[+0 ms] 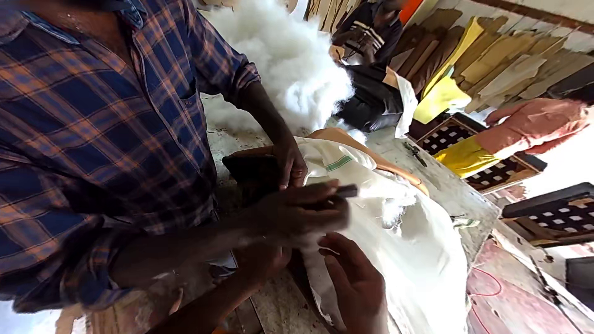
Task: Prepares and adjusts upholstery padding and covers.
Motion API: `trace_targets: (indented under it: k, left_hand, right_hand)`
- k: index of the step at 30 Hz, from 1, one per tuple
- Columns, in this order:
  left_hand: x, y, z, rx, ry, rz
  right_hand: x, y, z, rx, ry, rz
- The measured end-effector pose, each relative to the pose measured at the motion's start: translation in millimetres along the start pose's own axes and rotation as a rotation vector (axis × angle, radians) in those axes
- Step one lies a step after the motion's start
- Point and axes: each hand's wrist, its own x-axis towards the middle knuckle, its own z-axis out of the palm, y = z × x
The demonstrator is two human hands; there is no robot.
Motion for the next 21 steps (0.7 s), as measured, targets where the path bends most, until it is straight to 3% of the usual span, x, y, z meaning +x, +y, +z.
trace_targets:
  k: [3,8,11,16,21]
  left_hand:
    - [-22,-38,2,0.467,-0.223,0.033]
    - [-35,-59,11,0.512,-0.323,0.035]
    - [-33,-55,11,0.568,-0.415,-0.017]
    - [-35,-62,8,0.516,-0.446,-0.004]
    - [-42,-73,7,0.452,-0.472,-0.046]
  right_hand:
    - [21,2,7,-0.450,-0.099,-0.169]
    - [72,17,17,-0.814,-0.413,-0.382]
    - [80,29,17,-0.964,-0.456,-0.439]
    - [76,45,12,-0.994,-0.410,-0.409]
    - [74,50,19,-0.810,-0.293,-0.267]
